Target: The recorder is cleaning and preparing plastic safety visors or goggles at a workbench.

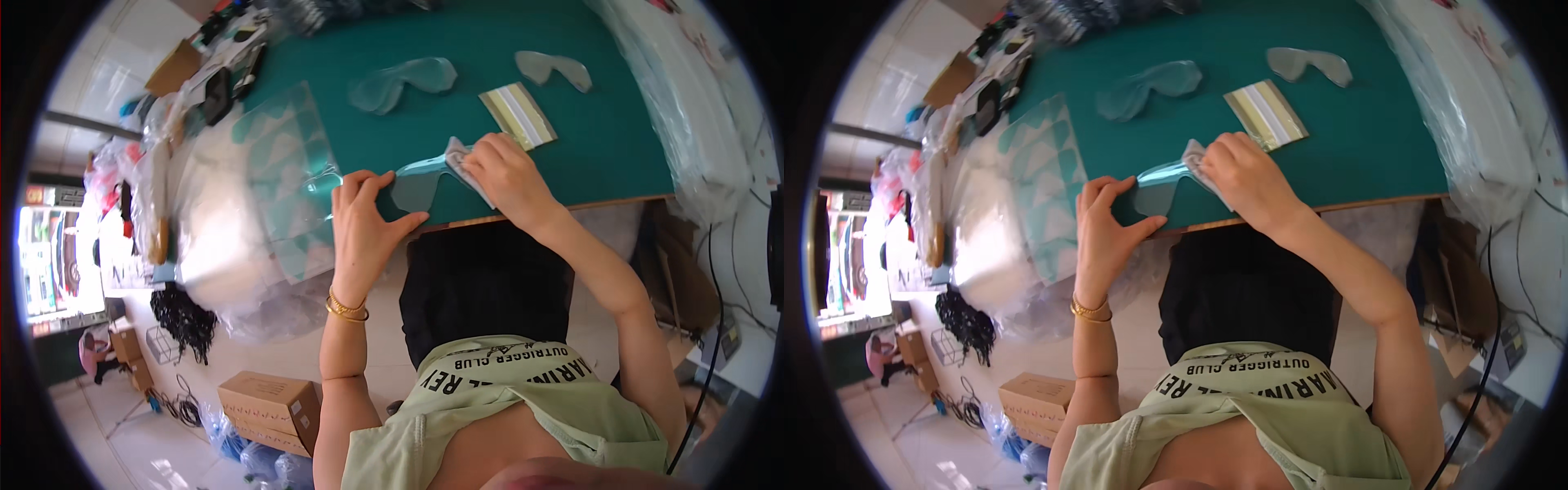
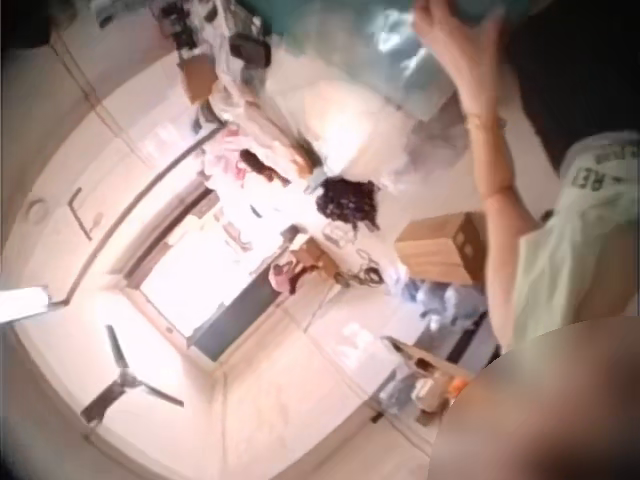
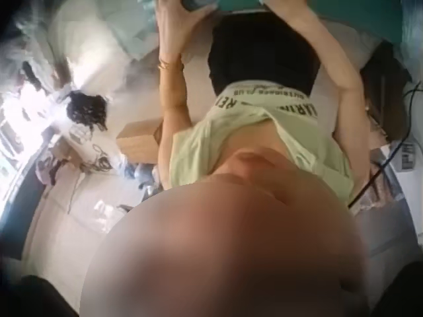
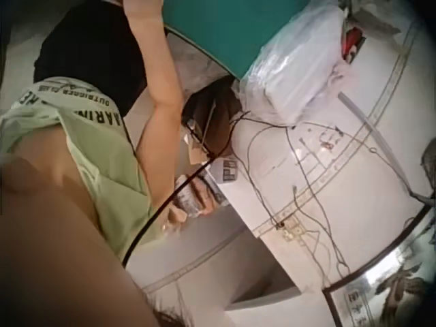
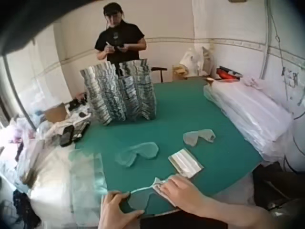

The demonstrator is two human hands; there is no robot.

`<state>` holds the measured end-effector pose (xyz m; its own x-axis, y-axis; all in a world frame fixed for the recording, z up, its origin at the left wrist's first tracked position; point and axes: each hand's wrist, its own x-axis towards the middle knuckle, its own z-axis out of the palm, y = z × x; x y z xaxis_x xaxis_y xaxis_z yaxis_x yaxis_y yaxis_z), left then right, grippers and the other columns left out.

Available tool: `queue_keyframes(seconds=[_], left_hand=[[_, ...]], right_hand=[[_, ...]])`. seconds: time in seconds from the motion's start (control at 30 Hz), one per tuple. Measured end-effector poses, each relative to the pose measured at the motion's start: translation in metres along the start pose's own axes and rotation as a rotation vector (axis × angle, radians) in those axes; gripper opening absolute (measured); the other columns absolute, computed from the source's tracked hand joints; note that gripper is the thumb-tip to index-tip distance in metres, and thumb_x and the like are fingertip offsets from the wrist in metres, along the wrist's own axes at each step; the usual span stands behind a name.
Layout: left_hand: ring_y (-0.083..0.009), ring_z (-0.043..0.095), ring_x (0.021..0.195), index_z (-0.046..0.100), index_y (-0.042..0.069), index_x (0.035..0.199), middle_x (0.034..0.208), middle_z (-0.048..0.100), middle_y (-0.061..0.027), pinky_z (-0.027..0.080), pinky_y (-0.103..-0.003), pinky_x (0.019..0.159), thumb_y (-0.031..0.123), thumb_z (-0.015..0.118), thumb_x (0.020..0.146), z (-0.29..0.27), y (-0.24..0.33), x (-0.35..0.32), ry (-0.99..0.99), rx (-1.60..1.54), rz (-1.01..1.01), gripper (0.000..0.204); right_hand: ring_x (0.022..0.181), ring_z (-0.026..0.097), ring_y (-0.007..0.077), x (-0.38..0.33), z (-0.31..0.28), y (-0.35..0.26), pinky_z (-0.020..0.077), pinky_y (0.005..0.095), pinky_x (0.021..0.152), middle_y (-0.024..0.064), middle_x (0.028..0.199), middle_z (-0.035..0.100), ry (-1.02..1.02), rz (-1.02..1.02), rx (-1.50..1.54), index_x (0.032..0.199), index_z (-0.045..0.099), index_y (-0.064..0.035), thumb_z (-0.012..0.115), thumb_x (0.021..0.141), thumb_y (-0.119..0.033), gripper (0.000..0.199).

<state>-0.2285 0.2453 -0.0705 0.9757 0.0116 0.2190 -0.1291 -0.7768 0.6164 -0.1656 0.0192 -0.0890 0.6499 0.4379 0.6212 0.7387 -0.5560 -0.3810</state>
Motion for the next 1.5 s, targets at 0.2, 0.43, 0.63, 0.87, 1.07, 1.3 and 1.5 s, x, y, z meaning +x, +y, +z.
queue_keyframes(seconds=[0.2,0.43,0.63,0.87,1.07,1.3,1.5], left_hand=[[-0.0340,0.052,0.114,0.063,-0.003,0.122,0.126,0.056,-0.0153,0.045,-0.040,0.096,0.024,0.081,0.075,-0.002,-0.001,-0.005,-0.016,0.013,0.164,0.056],[-0.0332,0.068,0.096,0.065,-0.003,0.118,0.105,0.071,-0.0188,0.053,-0.040,0.085,0.021,0.075,0.081,-0.088,-0.109,0.070,0.318,0.058,-0.153,0.045],[-0.0363,0.068,0.083,0.068,-0.006,0.101,0.098,0.071,-0.0222,0.054,-0.042,0.075,0.026,0.082,0.070,-0.111,-0.190,0.139,0.271,0.281,-0.466,0.047],[-0.0129,0.063,0.065,0.073,-0.002,0.087,0.077,0.070,-0.0052,0.048,-0.026,0.060,0.022,0.082,0.075,-0.123,-0.156,0.120,0.230,-0.316,-0.387,0.028],[-0.0057,0.059,0.068,0.073,0.000,0.092,0.079,0.069,-0.0011,0.045,-0.020,0.061,0.010,0.075,0.086,-0.139,-0.033,0.076,0.153,-0.538,-0.082,0.012],[-0.0109,0.065,0.080,0.072,-0.001,0.094,0.083,0.066,-0.0052,0.051,-0.024,0.072,0.000,0.072,0.084,-0.148,-0.006,0.032,0.052,-0.320,0.190,0.010],[-0.0061,0.054,0.058,0.067,0.002,0.102,0.067,0.059,-0.0011,0.044,-0.022,0.055,0.009,0.066,0.094,-0.147,-0.049,0.020,0.124,-0.413,-0.044,0.011]], right_hand=[[0.080,0.060,0.0320,-0.029,-0.039,0.006,0.0485,0.0385,0.069,0.0130,0.086,0.059,-0.087,0.158,-0.085,0.088,0.058,0.0005,0.066,0.087,-0.003,0.009],[0.107,0.056,0.0294,-0.041,-0.122,0.078,0.0465,0.0385,0.091,0.0136,0.113,0.058,-0.085,0.347,-0.511,0.113,0.064,0.0000,0.057,0.097,-0.010,0.021],[0.115,0.055,0.0278,-0.006,-0.095,0.043,0.0460,0.0359,0.097,0.0091,0.119,0.057,-0.044,0.327,-0.307,0.117,0.064,-0.0023,0.058,0.096,-0.009,0.022],[0.086,0.065,0.0199,0.086,-0.055,-0.016,0.0520,0.0283,0.077,0.0090,0.103,0.065,-0.032,0.164,0.223,0.106,0.068,-0.0015,0.065,0.092,-0.008,0.016],[0.074,0.065,0.0210,0.170,0.012,-0.078,0.0514,0.0287,0.065,0.0089,0.090,0.069,0.198,-0.402,0.321,0.098,0.070,-0.0021,0.073,0.086,-0.010,0.015],[0.073,0.065,0.0190,0.163,0.011,-0.096,0.0511,0.0284,0.065,0.0089,0.083,0.069,-0.202,-0.294,0.628,0.089,0.071,0.0002,0.076,0.083,-0.011,0.014],[0.075,0.060,0.0082,0.165,0.009,-0.074,0.0481,0.0227,0.068,0.0023,0.081,0.067,-0.224,0.108,0.766,0.092,0.071,-0.0004,0.068,0.093,-0.012,0.012]])
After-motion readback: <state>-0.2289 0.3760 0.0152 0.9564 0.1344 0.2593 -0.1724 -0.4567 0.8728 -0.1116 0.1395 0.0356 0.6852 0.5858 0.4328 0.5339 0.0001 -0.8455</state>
